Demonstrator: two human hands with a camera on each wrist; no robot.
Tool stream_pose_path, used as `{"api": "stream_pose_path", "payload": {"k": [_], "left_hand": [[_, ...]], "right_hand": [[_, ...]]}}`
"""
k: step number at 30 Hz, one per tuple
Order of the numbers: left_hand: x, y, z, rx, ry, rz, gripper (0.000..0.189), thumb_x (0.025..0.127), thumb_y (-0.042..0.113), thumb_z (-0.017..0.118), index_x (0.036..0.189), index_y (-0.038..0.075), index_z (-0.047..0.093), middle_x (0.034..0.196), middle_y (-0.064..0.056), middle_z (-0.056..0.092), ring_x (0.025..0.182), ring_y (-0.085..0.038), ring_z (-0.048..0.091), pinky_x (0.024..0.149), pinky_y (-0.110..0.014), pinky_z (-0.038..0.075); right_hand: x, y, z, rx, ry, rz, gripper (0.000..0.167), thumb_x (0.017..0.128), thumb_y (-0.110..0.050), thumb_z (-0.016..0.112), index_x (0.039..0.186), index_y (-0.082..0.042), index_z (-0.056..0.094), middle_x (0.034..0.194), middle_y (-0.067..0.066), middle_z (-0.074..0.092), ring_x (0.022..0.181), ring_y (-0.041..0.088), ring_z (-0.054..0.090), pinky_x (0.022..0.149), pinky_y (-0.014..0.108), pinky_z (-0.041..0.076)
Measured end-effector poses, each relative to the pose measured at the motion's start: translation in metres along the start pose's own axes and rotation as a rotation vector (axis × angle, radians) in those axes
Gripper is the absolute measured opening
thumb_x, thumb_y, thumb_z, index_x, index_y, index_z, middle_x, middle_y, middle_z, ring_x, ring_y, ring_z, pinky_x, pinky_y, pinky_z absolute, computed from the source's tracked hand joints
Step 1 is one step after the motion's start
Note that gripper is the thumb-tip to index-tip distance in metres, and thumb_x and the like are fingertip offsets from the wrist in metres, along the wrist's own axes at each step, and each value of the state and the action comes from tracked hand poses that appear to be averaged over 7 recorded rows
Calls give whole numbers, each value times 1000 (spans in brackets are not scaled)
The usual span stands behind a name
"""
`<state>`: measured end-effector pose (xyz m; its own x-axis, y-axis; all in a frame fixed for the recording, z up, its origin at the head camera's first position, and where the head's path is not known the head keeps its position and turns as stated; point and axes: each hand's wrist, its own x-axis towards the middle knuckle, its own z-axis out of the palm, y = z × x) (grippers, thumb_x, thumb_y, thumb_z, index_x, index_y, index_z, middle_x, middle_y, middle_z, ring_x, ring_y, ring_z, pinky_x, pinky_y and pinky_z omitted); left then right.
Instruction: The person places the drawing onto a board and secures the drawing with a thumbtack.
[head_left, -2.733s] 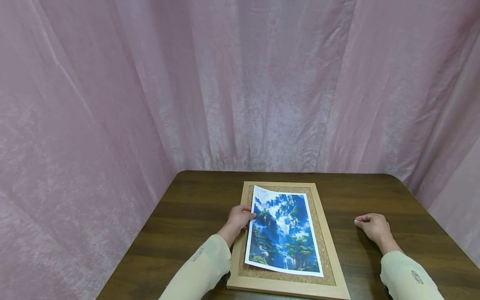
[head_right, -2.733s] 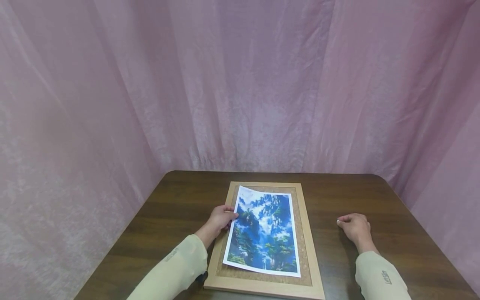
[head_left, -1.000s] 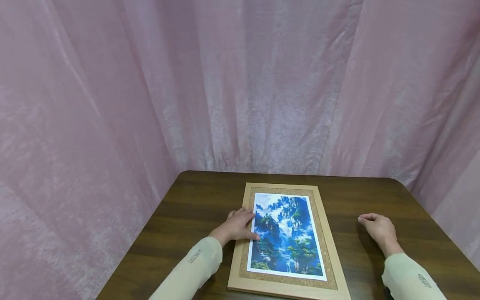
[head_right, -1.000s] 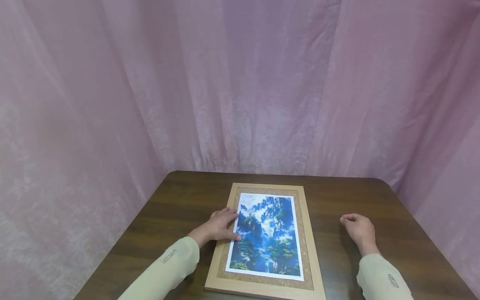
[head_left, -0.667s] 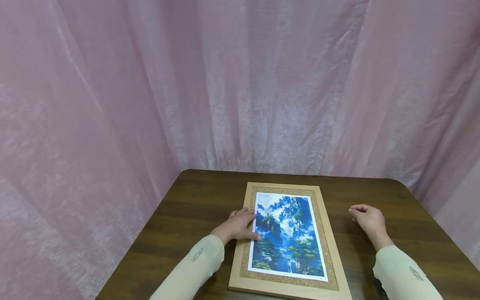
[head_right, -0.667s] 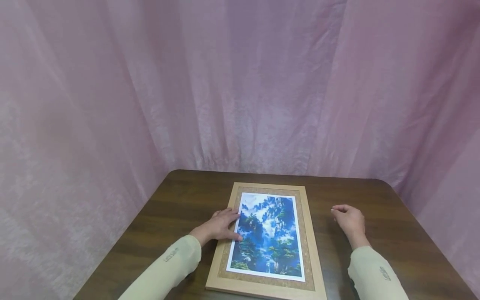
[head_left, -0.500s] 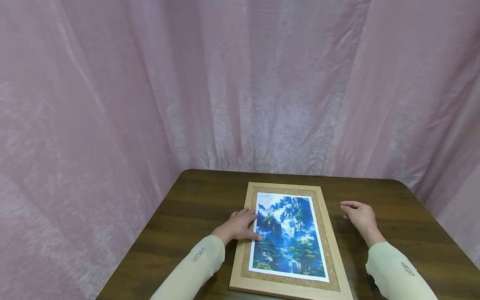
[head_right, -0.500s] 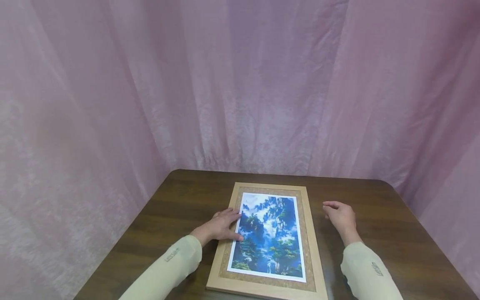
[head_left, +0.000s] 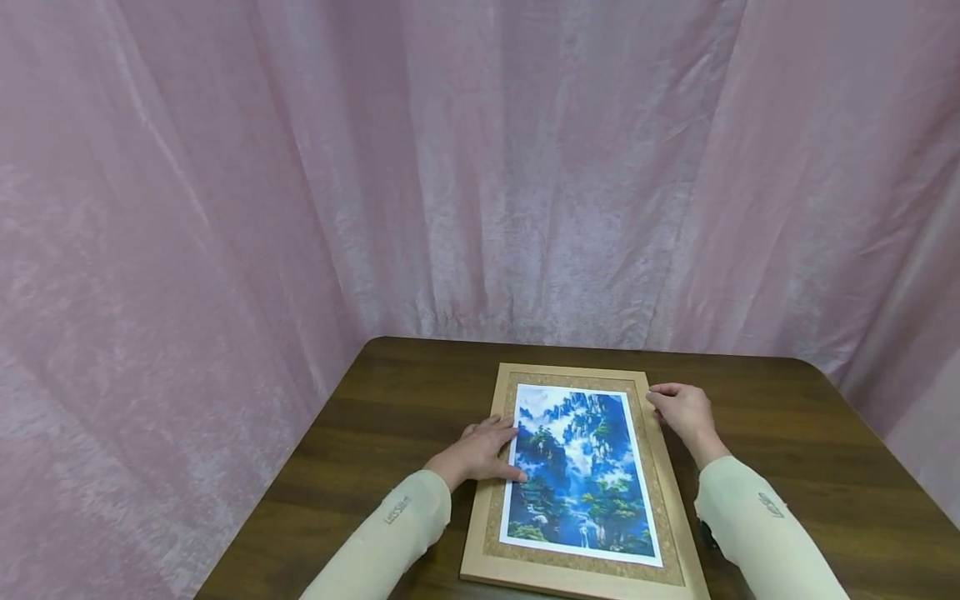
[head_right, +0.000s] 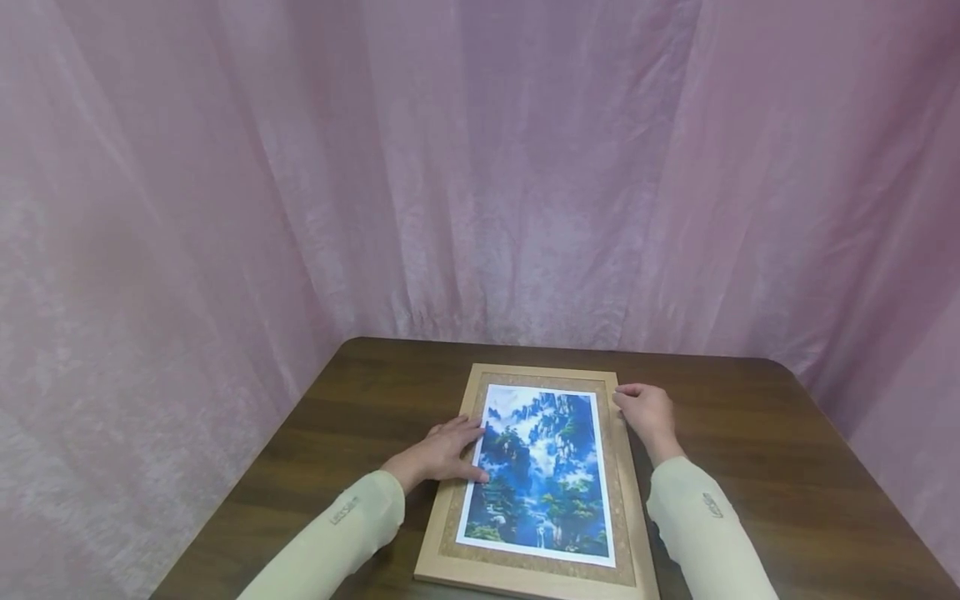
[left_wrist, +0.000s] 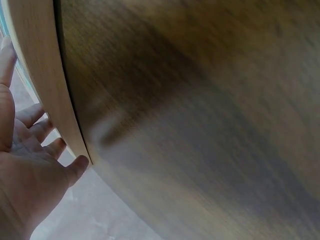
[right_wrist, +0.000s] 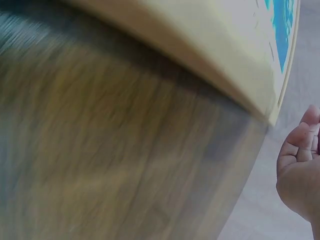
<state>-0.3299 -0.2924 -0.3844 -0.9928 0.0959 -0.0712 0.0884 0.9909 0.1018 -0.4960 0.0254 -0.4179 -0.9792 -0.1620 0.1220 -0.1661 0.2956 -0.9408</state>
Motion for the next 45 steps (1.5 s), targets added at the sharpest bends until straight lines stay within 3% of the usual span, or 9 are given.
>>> {"api": "stream_pose_path", "payload": {"k": [12,23,28,37,45], "left_hand": [[-2,1,-3,-27,-6,28,91,82,63,70,152,13,41,162,-4,27,150,-26,16,117,-52,19],[-6,6,-2,-27,-13,14,90,83,62,70,153,13,40,162,-3,27,150,-25,16,117,-50,19],[-8,8,1,-22,-10,13,91,82,63,70,153,14,40,162,-2,26,150,-24,16,117,-50,20],[-12,13,3,-11,-11,15,91,82,64,69,153,15,40,163,-1,25,151,-23,15,116,-51,22],[-12,13,5,-10,-4,20,91,82,64,69,153,15,40,163,-1,25,150,-23,15,116,-50,23]], "right_hand": [[13,-23,44,-14,-54,-19,28,100,-16,59,118,4,68,106,20,68,83,25,68,68,27,53],[21,-32,76,-43,-130,-63,23,99,-16,62,110,3,71,83,13,66,66,18,59,61,30,48],[22,-30,85,-83,-144,-64,20,99,-17,63,107,0,72,77,9,64,65,19,57,61,31,49],[24,-22,91,-169,-121,-57,20,98,-16,64,107,0,73,87,9,66,68,19,58,65,35,50],[23,-23,90,-172,-124,-15,20,97,-15,66,108,-1,74,88,9,67,71,19,60,64,34,49]]}}
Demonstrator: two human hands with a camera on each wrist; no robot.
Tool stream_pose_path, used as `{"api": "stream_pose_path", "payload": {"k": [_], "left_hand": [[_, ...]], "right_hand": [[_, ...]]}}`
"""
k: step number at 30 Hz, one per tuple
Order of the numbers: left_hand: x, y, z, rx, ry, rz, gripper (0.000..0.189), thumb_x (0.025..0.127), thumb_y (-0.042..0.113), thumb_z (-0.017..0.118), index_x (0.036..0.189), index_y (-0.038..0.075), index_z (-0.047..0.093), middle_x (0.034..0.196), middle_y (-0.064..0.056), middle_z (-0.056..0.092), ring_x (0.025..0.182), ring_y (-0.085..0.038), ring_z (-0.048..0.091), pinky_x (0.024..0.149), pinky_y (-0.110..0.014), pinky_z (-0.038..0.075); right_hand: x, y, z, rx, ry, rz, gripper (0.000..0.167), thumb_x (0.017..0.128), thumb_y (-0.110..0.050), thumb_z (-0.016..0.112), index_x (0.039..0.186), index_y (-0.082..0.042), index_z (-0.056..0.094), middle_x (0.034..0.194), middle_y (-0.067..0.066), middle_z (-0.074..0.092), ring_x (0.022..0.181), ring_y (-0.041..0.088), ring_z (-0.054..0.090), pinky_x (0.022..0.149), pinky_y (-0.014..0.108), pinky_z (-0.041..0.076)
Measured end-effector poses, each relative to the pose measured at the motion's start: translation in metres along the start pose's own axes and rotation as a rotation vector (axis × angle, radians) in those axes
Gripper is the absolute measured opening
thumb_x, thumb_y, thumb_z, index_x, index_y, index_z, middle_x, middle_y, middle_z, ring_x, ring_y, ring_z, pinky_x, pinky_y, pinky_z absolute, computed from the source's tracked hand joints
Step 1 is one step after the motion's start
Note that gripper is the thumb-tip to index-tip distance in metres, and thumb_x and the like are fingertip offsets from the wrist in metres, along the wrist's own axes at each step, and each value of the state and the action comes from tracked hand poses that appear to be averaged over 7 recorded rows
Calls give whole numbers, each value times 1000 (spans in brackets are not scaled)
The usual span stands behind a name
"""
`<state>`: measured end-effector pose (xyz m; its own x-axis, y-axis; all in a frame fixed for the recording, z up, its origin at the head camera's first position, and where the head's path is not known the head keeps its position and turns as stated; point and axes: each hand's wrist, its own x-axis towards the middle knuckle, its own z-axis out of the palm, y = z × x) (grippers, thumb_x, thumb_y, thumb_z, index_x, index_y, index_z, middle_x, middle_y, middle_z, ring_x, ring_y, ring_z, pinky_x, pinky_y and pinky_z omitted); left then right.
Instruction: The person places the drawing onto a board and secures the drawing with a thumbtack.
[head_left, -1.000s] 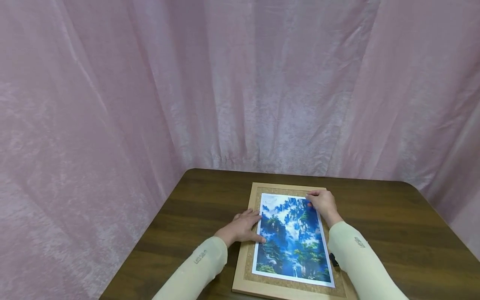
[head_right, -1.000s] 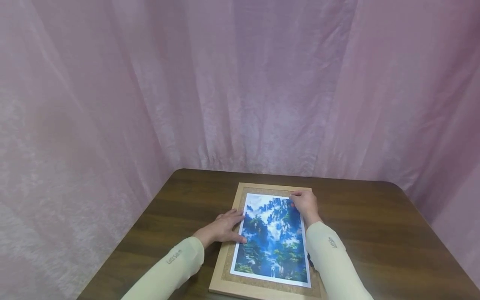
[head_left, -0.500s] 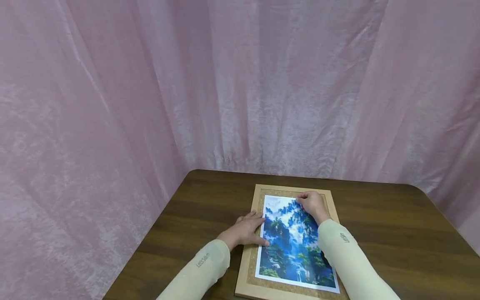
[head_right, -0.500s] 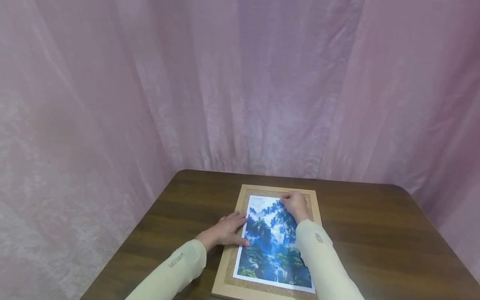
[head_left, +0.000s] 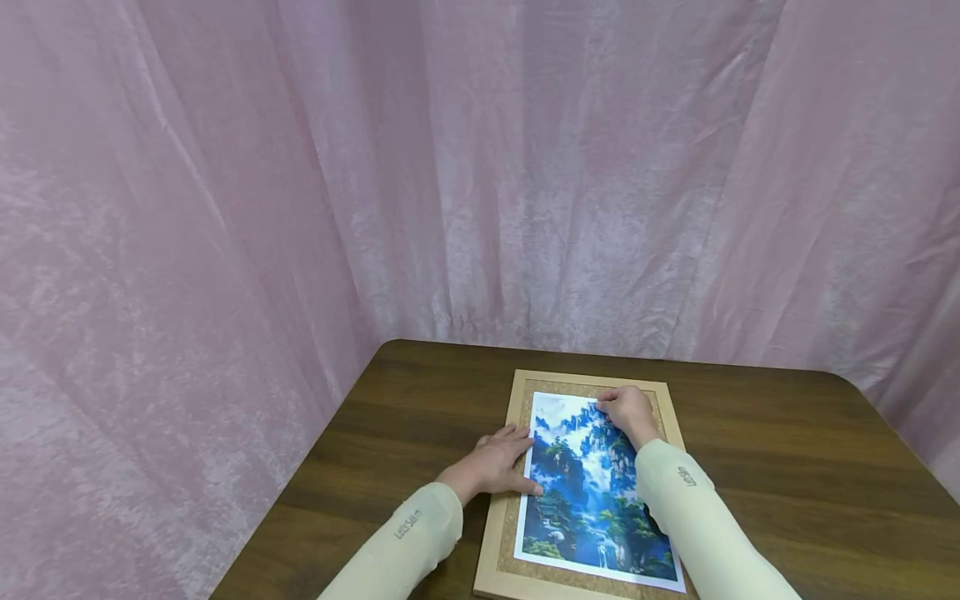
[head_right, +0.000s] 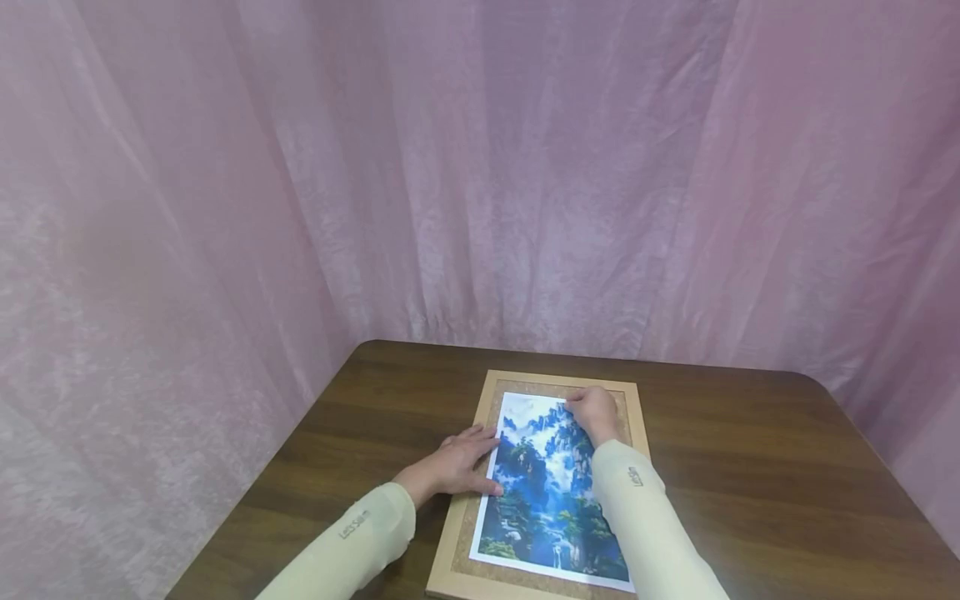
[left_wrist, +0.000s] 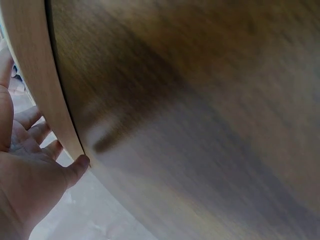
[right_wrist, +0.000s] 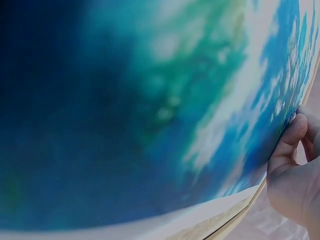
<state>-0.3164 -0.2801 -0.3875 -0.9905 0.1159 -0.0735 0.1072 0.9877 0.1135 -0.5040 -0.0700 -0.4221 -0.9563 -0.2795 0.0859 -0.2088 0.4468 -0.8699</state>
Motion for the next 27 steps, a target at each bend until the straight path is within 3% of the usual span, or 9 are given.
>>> {"api": "stream_pose_path", "payload": {"k": [11,15,20,27], "left_hand": [[1,1,0,3,13,4,91,82,65,70,153,16,41,162,0,26,150,-23,17,116,-50,23],[1,-1,1,9,7,-7,92,81,66,69,153,17,40,163,1,25,150,-22,16,116,-50,23],[1,-2,1,5,11,-3,91,82,65,69,153,16,40,163,-1,25,151,-23,15,116,-51,23],[1,-2,3,-22,4,-3,91,83,63,70,153,15,39,163,-1,25,151,-23,14,116,-52,21]], "right_hand": [[-5,-5,-2,1,21,21,19,95,-15,67,106,-2,75,106,17,68,88,30,63,80,47,51],[-5,-2,-4,99,-7,-4,23,96,-12,66,113,1,72,95,15,69,74,23,61,69,38,52],[-4,1,-7,237,-38,17,21,96,-9,65,111,4,71,76,10,64,61,17,56,57,30,48],[-4,2,-8,215,-48,30,17,95,-9,66,104,5,72,69,7,62,58,15,54,57,29,48]]}}
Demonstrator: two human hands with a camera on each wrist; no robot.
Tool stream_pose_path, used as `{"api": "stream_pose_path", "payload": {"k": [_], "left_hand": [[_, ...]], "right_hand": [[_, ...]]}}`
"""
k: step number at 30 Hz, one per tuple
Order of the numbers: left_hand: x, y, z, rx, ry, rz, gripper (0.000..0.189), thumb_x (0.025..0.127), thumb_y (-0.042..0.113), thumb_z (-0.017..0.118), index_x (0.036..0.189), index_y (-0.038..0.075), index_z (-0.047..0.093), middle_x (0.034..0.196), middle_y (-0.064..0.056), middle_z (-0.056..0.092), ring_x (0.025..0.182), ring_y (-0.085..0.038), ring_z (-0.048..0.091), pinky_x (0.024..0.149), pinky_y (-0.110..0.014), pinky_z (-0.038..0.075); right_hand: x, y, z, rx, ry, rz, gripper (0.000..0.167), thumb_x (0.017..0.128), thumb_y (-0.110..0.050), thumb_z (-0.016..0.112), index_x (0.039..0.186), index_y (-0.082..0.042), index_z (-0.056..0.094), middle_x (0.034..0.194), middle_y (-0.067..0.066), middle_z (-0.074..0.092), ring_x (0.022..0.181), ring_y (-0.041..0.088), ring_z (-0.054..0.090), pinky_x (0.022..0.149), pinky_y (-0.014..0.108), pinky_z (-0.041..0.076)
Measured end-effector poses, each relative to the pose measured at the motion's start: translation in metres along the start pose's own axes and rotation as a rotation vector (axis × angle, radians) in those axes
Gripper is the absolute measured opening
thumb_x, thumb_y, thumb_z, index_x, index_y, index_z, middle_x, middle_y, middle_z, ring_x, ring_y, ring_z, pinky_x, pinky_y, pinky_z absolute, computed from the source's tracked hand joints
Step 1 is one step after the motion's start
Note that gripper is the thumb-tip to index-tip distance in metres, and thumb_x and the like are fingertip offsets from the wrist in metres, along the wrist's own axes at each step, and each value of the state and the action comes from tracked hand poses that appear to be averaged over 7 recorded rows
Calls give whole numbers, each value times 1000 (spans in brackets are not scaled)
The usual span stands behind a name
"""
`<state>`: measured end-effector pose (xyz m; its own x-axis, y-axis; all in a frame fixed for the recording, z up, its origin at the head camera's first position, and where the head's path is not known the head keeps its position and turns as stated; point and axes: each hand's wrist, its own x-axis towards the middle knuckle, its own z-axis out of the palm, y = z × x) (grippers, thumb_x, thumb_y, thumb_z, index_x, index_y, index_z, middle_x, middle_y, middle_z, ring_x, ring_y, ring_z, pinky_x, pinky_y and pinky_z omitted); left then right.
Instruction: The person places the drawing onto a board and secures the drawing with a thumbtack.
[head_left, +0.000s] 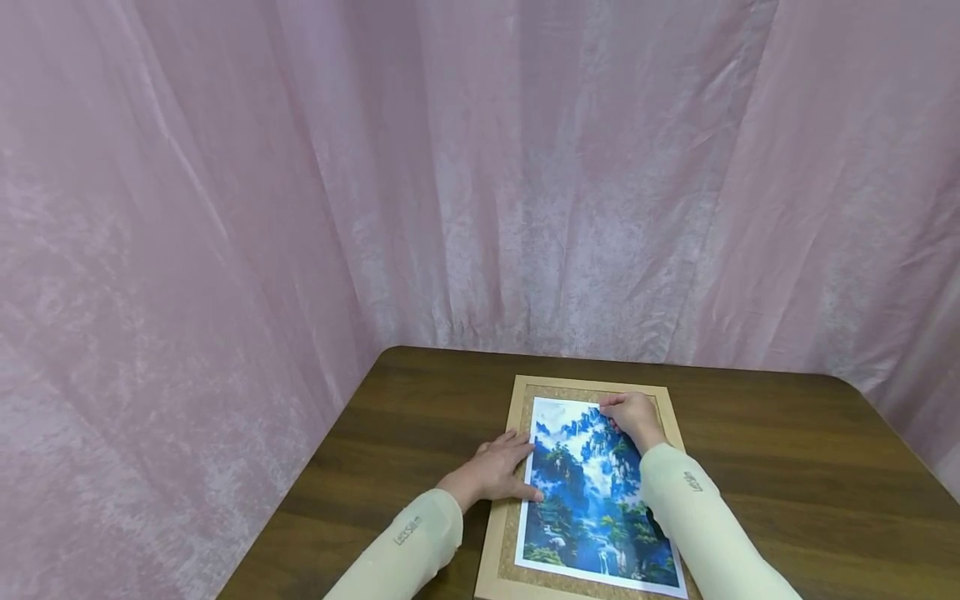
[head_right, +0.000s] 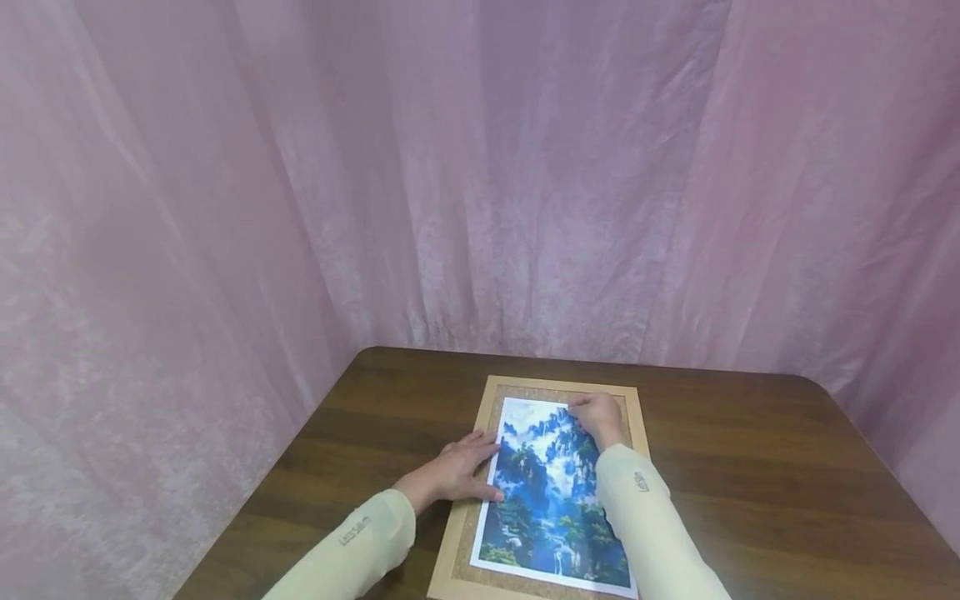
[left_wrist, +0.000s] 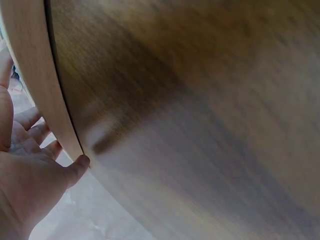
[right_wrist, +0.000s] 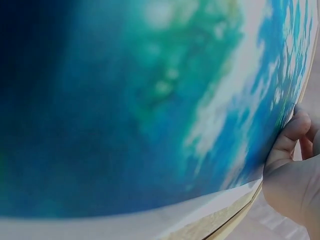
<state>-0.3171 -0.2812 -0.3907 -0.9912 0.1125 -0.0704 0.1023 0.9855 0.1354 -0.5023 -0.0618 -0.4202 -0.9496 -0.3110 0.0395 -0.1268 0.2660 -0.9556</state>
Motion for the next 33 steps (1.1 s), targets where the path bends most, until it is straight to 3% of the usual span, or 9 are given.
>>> {"api": "stream_pose_path", "payload": {"k": [14,19,28,33], "left_hand": [[-2,2,-1,18,1,1,91,83,64,69,154,15,39,163,-1,25,151,-22,14,116,-50,23],[-3,2,-2,16,0,3,91,83,64,69,154,15,38,163,-1,25,151,-22,14,116,-50,22],[-4,3,-1,16,-2,2,91,83,64,69,154,15,39,163,-2,25,151,-23,14,116,-51,22],[-1,2,-1,52,-2,-2,91,83,66,67,153,16,40,162,-2,26,151,-23,15,117,-50,21]], "right_hand": [[0,-3,4,-184,59,-44,19,95,-13,64,103,0,75,61,3,57,55,15,53,57,32,44],[-3,-7,5,-254,66,-40,21,95,-18,63,103,-2,75,68,4,58,65,19,56,64,37,45],[-7,-7,6,-273,61,-57,22,97,-18,61,101,-1,75,98,15,69,81,27,63,79,48,50],[-10,-2,4,-212,33,-119,27,99,-18,59,112,3,71,86,14,67,73,23,60,73,43,51]]}}
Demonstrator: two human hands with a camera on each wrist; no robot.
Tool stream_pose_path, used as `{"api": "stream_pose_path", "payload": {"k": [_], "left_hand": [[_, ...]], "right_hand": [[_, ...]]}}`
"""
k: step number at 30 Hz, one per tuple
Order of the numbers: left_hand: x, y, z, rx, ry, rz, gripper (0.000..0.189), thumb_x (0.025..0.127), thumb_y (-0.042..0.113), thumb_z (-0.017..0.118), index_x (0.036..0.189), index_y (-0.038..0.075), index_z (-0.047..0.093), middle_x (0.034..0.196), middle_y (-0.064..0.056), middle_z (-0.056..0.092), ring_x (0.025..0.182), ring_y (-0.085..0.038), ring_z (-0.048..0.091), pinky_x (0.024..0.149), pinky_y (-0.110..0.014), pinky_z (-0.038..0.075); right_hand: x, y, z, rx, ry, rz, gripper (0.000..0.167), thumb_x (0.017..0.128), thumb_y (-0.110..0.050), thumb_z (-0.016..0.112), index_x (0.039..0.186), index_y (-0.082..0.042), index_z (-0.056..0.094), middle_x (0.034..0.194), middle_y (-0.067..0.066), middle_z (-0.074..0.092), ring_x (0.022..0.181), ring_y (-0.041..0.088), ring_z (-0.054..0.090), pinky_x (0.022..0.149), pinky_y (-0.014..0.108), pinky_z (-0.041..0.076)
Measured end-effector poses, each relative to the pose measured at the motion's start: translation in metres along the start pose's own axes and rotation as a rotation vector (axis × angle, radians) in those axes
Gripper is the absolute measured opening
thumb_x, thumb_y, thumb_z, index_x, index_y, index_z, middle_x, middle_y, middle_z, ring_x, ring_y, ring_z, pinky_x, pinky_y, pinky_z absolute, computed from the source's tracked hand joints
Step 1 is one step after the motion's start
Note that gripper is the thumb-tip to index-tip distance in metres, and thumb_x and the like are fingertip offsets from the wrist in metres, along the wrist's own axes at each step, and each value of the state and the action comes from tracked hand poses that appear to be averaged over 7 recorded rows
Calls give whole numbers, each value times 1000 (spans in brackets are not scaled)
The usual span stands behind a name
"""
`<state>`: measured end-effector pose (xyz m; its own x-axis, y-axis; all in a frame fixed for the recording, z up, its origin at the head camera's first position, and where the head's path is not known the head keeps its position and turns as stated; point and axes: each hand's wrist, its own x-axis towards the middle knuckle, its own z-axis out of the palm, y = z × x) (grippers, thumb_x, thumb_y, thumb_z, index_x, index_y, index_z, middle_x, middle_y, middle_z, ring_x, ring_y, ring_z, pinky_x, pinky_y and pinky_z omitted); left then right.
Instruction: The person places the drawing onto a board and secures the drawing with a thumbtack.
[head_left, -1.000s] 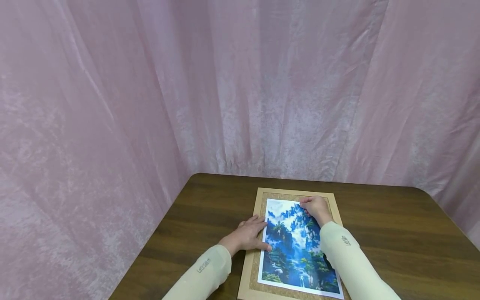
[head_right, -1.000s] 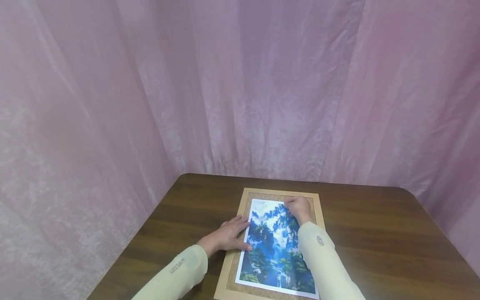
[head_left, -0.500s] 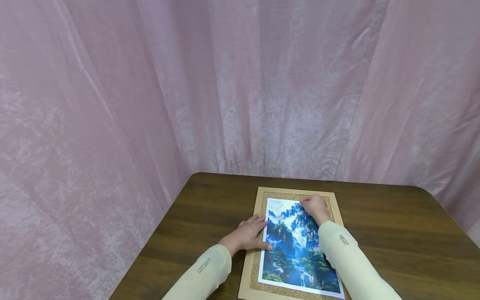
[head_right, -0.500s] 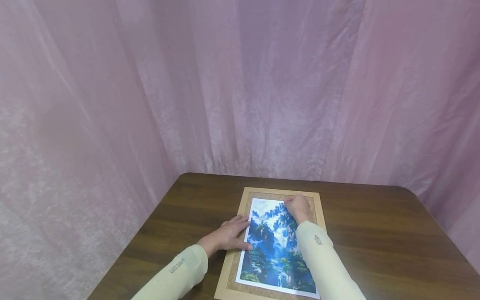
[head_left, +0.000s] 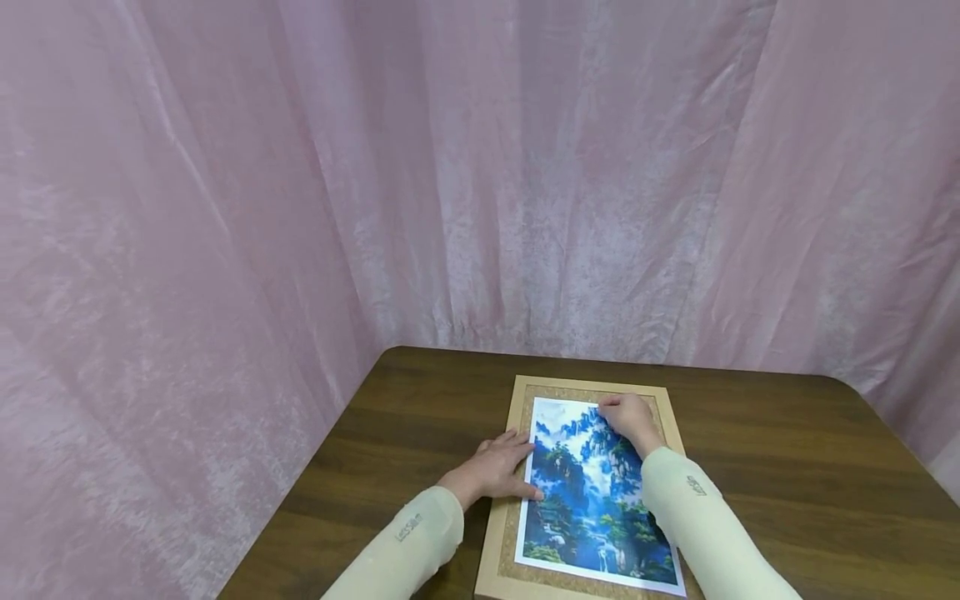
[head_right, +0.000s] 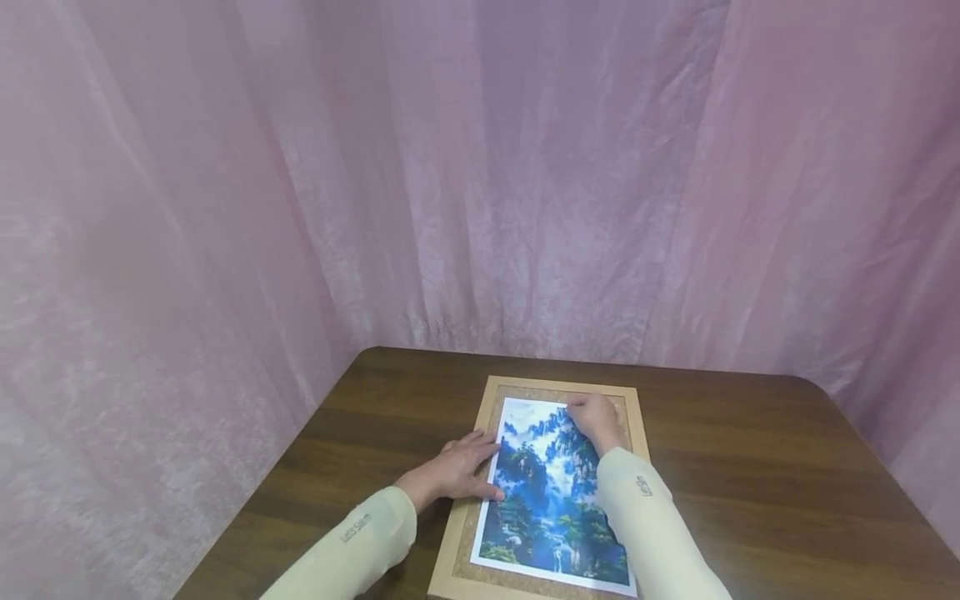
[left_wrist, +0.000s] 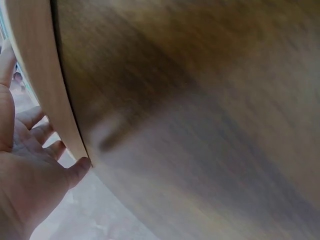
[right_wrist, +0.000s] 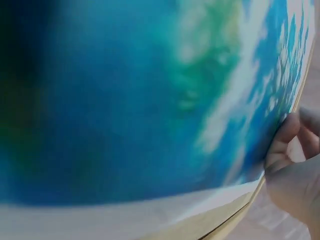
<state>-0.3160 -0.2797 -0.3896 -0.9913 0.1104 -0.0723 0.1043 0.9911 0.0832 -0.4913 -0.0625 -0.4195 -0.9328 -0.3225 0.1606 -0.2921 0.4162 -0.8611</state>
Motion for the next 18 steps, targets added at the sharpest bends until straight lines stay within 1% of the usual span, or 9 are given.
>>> {"api": "stream_pose_path", "payload": {"k": [3,6,8,10,13,16,18], "left_hand": [[4,0,-2,6,-2,6,90,83,66,68,153,16,40,163,-3,25,151,-23,15,117,-48,20],[6,-1,-7,5,-3,10,88,82,64,70,151,16,44,163,-7,24,151,-24,13,118,-48,18],[6,-4,-11,6,-1,17,83,83,61,72,148,16,48,162,-9,24,151,-26,13,118,-49,17],[5,-9,-17,-1,4,20,78,84,58,72,146,14,51,162,-12,25,151,-28,13,118,-51,17],[4,-18,-26,-19,30,15,71,87,54,71,142,11,56,160,-15,29,150,-31,16,117,-54,18],[5,-29,-35,-42,72,-17,67,91,51,66,142,9,55,159,-17,30,149,-33,19,116,-56,18],[6,-38,-42,-50,107,-39,67,94,50,64,143,6,53,158,-19,31,148,-35,19,115,-58,18]], "right_hand": [[-2,7,-8,122,-12,20,30,101,-17,57,120,4,68,79,13,64,68,20,57,65,34,50],[-3,12,-20,208,-9,38,34,102,-17,56,125,6,64,82,15,64,68,20,59,64,30,52],[-2,12,-29,219,3,52,35,102,-18,56,126,7,63,86,17,65,69,20,60,64,30,53],[-2,12,-38,211,11,50,36,102,-18,55,127,7,62,94,21,65,72,21,61,65,31,53],[-2,12,-51,201,20,34,37,103,-17,53,128,9,60,107,27,64,78,27,62,69,35,55],[-2,13,-63,183,31,17,38,103,-18,52,129,9,59,117,29,61,88,34,63,74,41,55],[-3,15,-72,134,45,8,39,103,-21,51,129,8,60,122,29,61,97,38,62,79,45,54]]}}
